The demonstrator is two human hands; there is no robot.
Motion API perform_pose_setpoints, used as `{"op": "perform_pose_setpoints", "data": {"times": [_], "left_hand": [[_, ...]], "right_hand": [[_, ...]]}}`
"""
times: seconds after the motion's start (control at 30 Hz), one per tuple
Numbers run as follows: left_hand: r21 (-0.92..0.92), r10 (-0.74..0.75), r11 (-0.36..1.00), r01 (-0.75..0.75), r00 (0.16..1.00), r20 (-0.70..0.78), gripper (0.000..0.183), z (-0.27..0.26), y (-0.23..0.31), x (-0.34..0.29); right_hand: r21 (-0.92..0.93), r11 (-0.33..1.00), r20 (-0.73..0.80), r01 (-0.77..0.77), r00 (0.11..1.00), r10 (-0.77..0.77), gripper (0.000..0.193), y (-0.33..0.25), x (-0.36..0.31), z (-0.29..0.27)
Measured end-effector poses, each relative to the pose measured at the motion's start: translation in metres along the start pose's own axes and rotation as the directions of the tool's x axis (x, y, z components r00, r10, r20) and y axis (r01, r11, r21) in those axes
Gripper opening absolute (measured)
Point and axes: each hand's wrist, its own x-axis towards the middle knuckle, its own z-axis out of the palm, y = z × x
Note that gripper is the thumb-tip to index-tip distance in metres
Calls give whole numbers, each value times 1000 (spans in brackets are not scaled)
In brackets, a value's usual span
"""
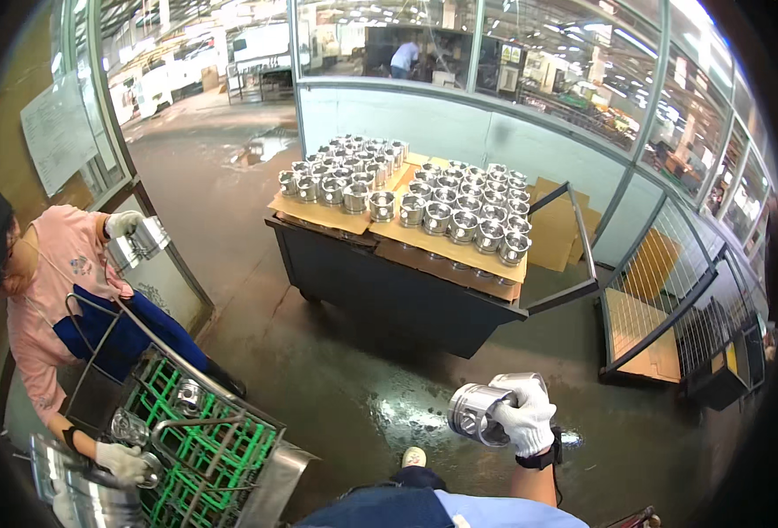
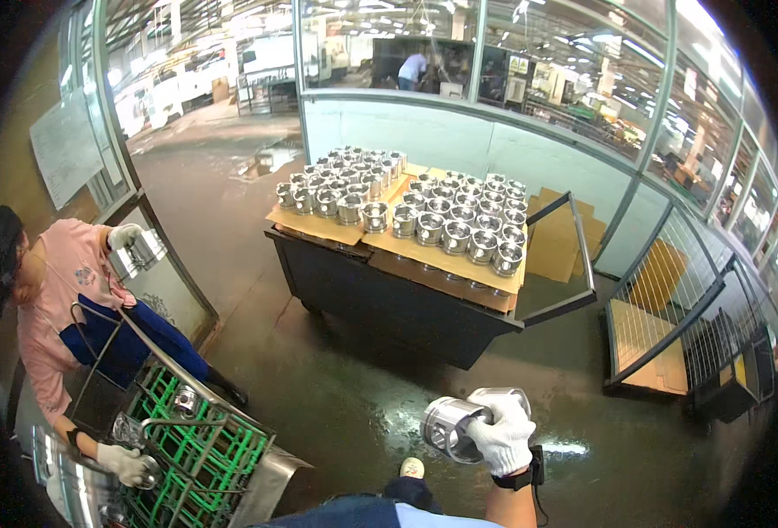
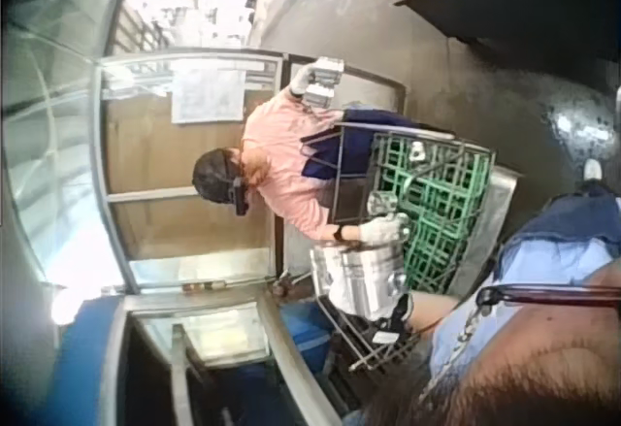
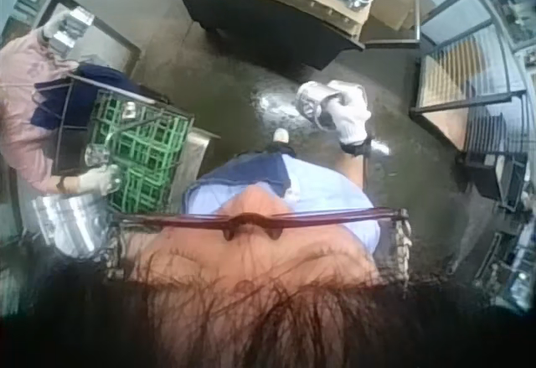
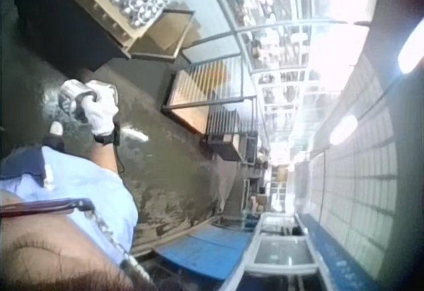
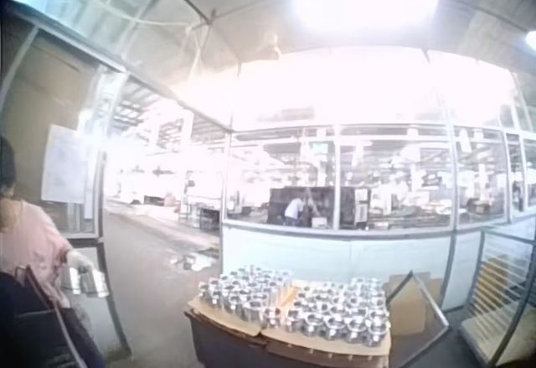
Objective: Transferring metal pistons from a washing rack to a storage pallet and preparing cardboard packaging.
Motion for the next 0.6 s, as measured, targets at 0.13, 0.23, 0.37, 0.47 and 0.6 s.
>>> {"op": "perform_pose_setpoints", "data": {"times": [0.13,0.23,0.37,0.47,0.6], "left_hand": [[-313,-17,949,37,998,66,26,86,73,-11],[-555,73,827,84,964,255,25,147,132,3],[-560,230,820,119,827,513,35,298,157,9],[-158,589,782,-603,631,505,30,401,161,31],[83,709,459,-885,421,566,29,538,154,73]], "right_hand": [[-119,993,-10,-10,1000,9,22,63,42,-45],[45,992,-52,-118,991,120,27,96,65,-62],[165,978,-177,-127,972,156,30,116,91,-68],[322,946,-195,-50,974,118,28,123,114,-79],[571,768,-133,-291,890,437,29,124,155,-99]]}}
